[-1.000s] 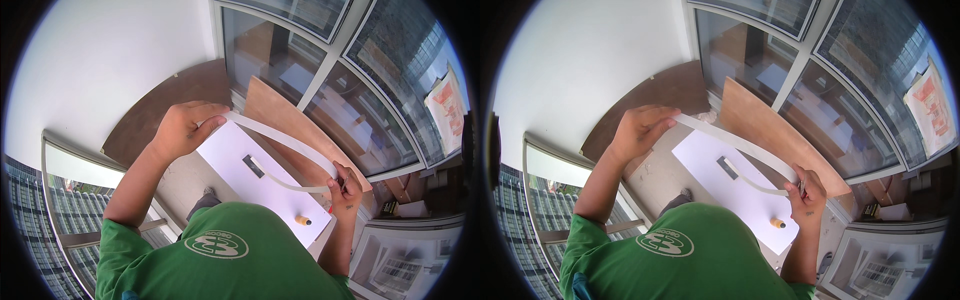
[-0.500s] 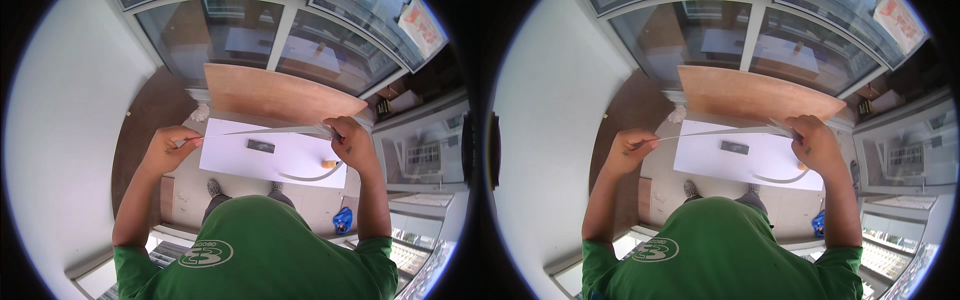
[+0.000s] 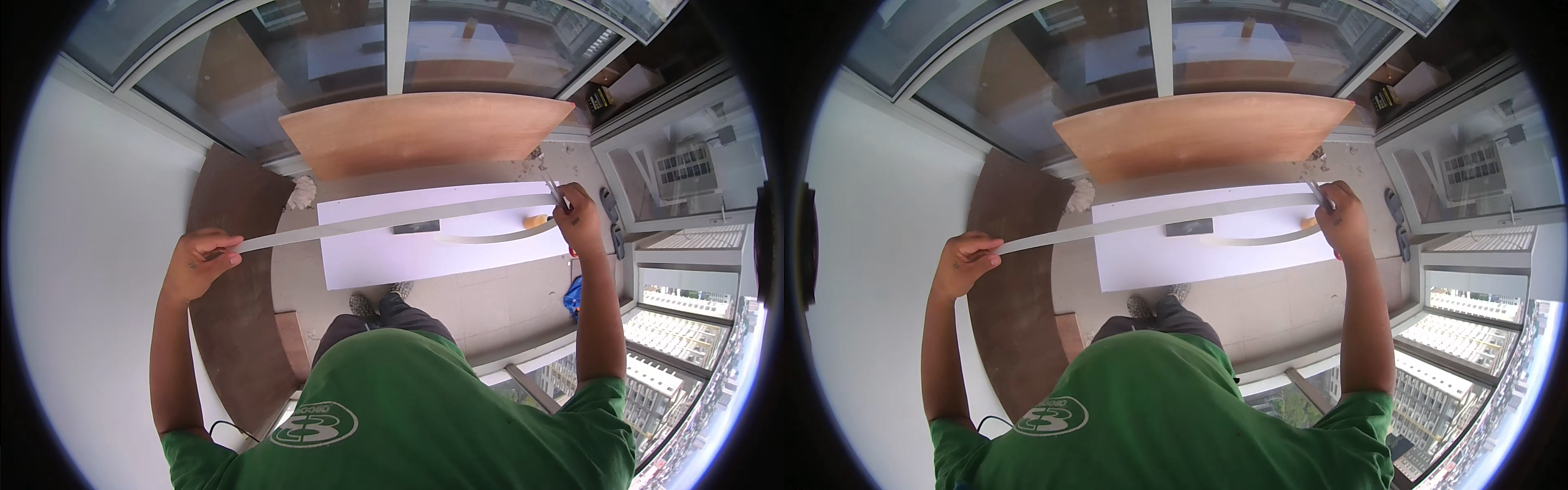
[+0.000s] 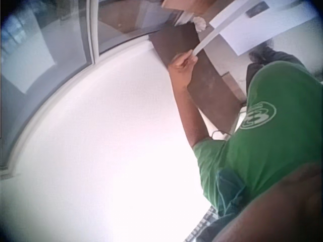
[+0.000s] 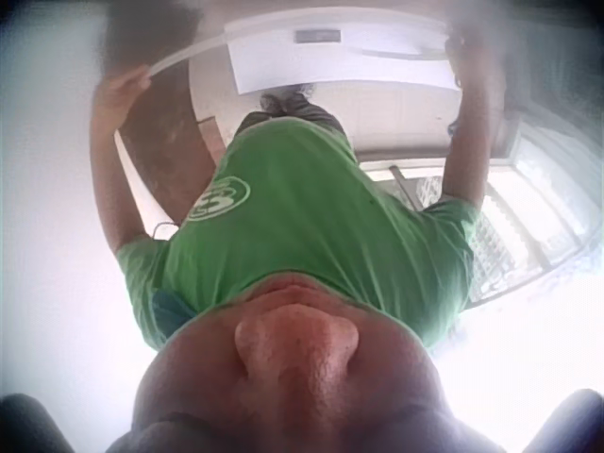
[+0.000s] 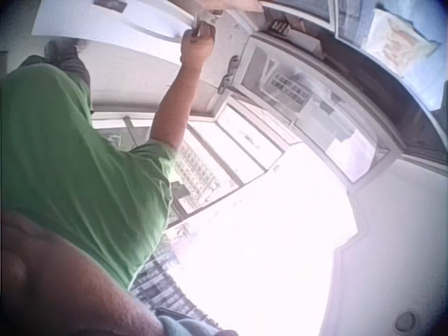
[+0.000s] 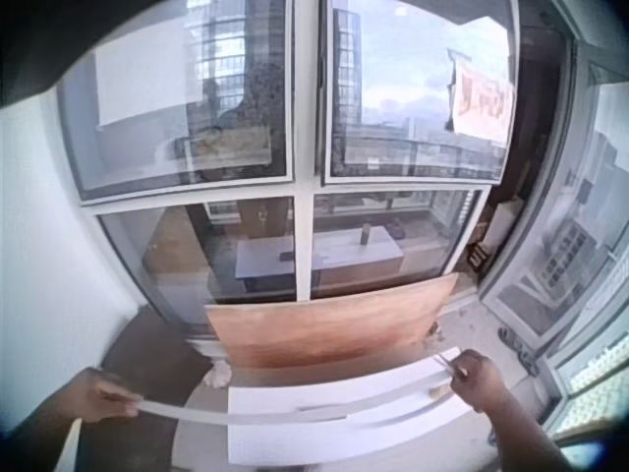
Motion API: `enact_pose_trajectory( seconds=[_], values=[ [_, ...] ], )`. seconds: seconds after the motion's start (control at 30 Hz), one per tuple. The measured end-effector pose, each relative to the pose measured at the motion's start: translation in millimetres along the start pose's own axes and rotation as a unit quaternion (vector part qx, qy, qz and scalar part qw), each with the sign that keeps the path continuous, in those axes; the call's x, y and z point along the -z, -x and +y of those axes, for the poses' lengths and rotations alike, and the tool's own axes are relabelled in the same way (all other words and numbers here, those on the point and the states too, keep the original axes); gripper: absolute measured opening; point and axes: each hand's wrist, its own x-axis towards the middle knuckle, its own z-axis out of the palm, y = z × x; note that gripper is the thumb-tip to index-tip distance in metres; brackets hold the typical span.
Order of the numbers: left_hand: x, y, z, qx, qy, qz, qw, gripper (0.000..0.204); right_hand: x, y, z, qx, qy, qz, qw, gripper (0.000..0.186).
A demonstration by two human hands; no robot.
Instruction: The person peels a strip of adhesive backing from a white edge band and applies it to the side of a wooden panel using their hands and scissors.
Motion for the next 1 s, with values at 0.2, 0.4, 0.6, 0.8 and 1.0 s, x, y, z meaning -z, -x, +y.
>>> enact_pose_trajectory(
  seconds=[0.2,0.4,0.6,0.8,1.0],
  values=[
    [43,-22,-43,0.080,-0.063,0.006,0.995,0.024,-32,-13,31,-0.085,-0.028,0.061,0.994,0.032],
    [46,-85,-120,0.184,-0.062,-0.038,0.980,0.025,-89,-35,45,-0.135,-0.171,0.140,0.966,0.022],
    [19,-186,-253,0.218,-0.128,-0.177,0.951,0.027,-179,-59,74,-0.127,-0.139,0.078,0.979,0.021],
    [-13,-290,-399,0.184,-0.086,-0.276,0.940,0.029,-283,-62,64,-0.203,0.026,0.024,0.978,0.026],
    [-91,-377,-516,0.192,0.008,-0.385,0.903,0.032,-392,-41,125,-0.299,0.138,-0.036,0.944,0.047]
  ],
)
